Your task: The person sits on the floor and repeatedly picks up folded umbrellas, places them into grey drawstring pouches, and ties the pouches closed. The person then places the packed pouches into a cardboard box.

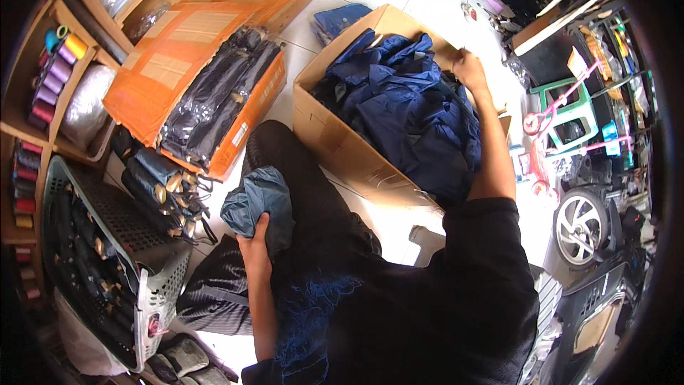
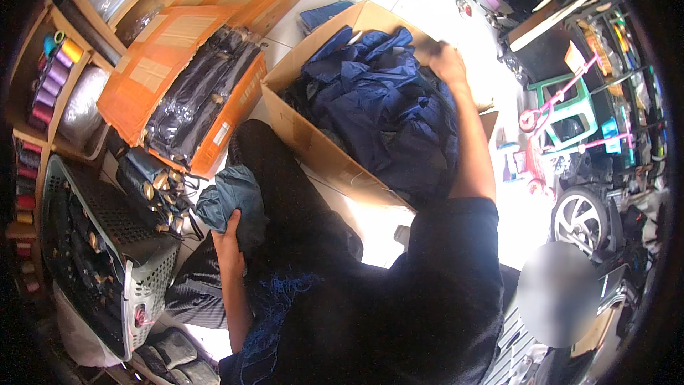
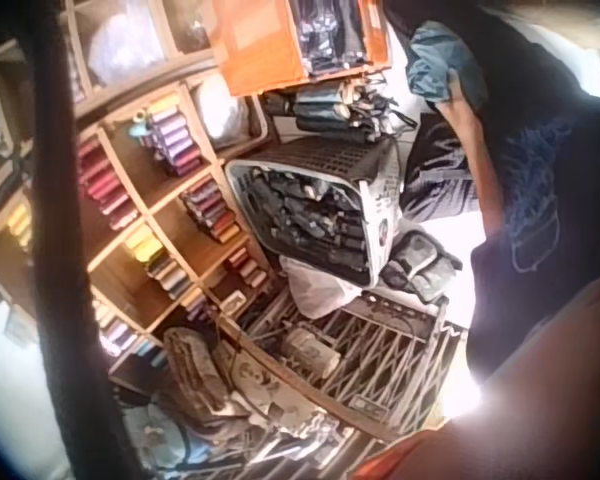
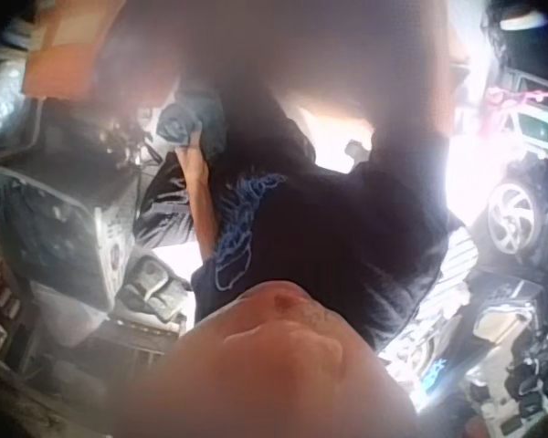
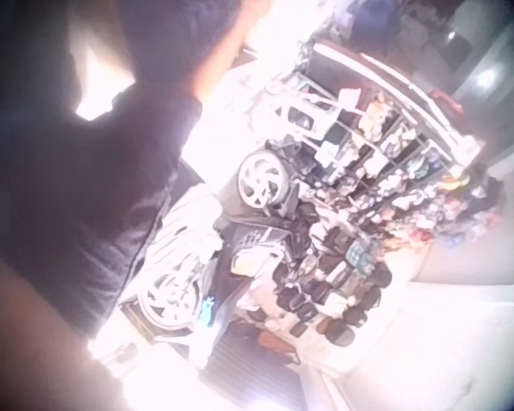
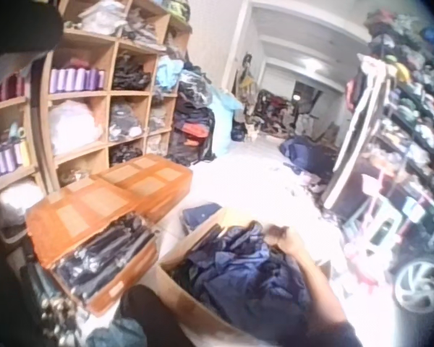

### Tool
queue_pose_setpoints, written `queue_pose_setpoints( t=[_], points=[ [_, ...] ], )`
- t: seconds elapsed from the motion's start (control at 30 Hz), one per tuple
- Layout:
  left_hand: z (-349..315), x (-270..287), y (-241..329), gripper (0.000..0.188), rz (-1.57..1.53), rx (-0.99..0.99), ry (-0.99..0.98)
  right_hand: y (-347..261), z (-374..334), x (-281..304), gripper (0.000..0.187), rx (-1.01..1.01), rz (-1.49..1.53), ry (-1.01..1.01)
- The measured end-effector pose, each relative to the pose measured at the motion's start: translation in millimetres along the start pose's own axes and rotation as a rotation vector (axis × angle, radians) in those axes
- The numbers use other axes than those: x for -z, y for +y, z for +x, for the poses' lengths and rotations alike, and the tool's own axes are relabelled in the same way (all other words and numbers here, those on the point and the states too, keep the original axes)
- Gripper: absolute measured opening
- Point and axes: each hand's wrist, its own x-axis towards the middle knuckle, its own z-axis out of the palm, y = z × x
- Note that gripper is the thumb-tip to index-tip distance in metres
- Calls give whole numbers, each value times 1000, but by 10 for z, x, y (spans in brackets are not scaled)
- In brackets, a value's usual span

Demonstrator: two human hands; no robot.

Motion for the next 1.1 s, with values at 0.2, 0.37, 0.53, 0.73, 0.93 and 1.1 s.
queue_pose_setpoints(
  t=[0.2,0.37,0.53,0.73,0.93,1.1],
  points=[
    [-4,-82,-4,58,24,57,32,275,-346,-146,61,176,-142,-567],
    [7,-70,-74,56,12,64,-15,378,-438,-145,55,210,-62,-633],
    [-45,-83,-29,53,-4,63,25,-168,-603,14,59,64,-199,-597],
    [-57,-8,-93,58,-15,-5,12,108,-488,403,44,101,217,-542],
    [-69,67,-79,47,22,-57,-10,-289,-512,911,26,23,882,-223],
    [27,185,-258,33,101,-88,-76,-1029,-951,1059,28,-2,1220,-19]
  ],
)
